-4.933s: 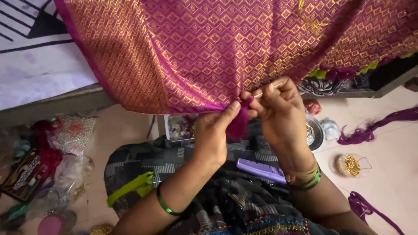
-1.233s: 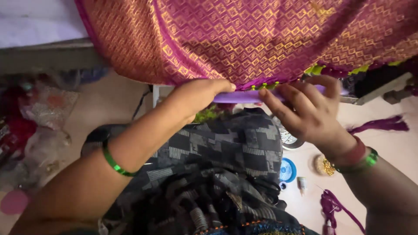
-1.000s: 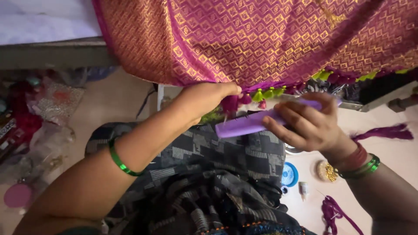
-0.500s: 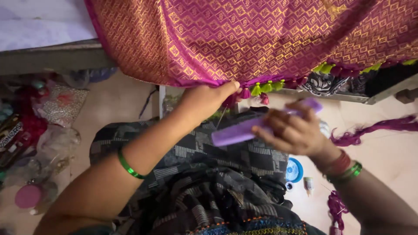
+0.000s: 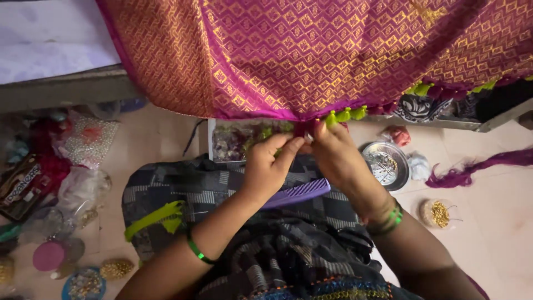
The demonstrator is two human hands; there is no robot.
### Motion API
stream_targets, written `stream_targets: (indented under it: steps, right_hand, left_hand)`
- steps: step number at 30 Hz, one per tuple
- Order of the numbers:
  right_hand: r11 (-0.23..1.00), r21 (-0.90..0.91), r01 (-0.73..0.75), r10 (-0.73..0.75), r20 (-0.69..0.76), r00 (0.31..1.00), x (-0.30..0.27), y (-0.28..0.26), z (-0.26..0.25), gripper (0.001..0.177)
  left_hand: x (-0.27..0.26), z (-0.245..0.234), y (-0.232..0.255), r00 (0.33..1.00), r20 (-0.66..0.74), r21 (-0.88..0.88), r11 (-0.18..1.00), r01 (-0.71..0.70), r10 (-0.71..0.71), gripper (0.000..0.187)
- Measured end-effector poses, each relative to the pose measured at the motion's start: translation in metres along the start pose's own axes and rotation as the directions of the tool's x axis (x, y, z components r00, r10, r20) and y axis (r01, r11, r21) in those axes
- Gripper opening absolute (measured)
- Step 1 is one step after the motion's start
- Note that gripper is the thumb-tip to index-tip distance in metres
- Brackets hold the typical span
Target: Attaching and trimming decorative tassels on a sari.
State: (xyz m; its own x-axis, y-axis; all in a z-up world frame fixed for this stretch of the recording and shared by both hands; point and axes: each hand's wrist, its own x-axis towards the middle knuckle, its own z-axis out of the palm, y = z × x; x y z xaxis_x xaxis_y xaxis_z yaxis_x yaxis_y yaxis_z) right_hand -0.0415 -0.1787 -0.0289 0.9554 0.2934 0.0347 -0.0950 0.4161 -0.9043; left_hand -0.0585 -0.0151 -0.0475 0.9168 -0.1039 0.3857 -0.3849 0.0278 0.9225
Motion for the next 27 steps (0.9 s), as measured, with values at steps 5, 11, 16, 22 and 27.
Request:
stream_targets:
  steps: [5,11,16,22,27]
  right_hand:
    - [0.994,0.09,0.06,-0.046,-0.149,0.988,0.02,0.017,0.002,0.021]
    - [0.975,-0.106,0.197,-0.216,-0.223,0.951,0.007,0.062,-0.016,0.018]
    - [0.983,0.004,0.186,-0.184,-0.112,0.976,-0.006,0.05,-0.02,0.027]
    - [0.513,-0.832,0.213,-0.459,-0.056,0.887,-0.025,-0.012,-0.036,0.023]
    - [0.684,-0.562,0.466,-0.664,-0.214,0.717,-0.005,-0.099,0.002,0.029]
  left_hand:
    - [0.011,-0.016,0.018,0.998,-0.006,0.19,0.98,0.059,-0.059,0.023]
    - [0.034,-0.02,0.029,0.999,0.043,0.138,0.99,-0.039,0.034,0.027]
    - [0.033,-0.006,0.009,0.898,0.194,-0.151,0.892,0.425,-0.395,0.027]
    - [0.035,0.001,-0.002,0.904,0.166,-0.407,0.808,0.426,-0.393,0.023]
    - [0.036,0.007,-0.019,0.939,0.085,-0.363,0.867,0.341,-0.333,0.024]
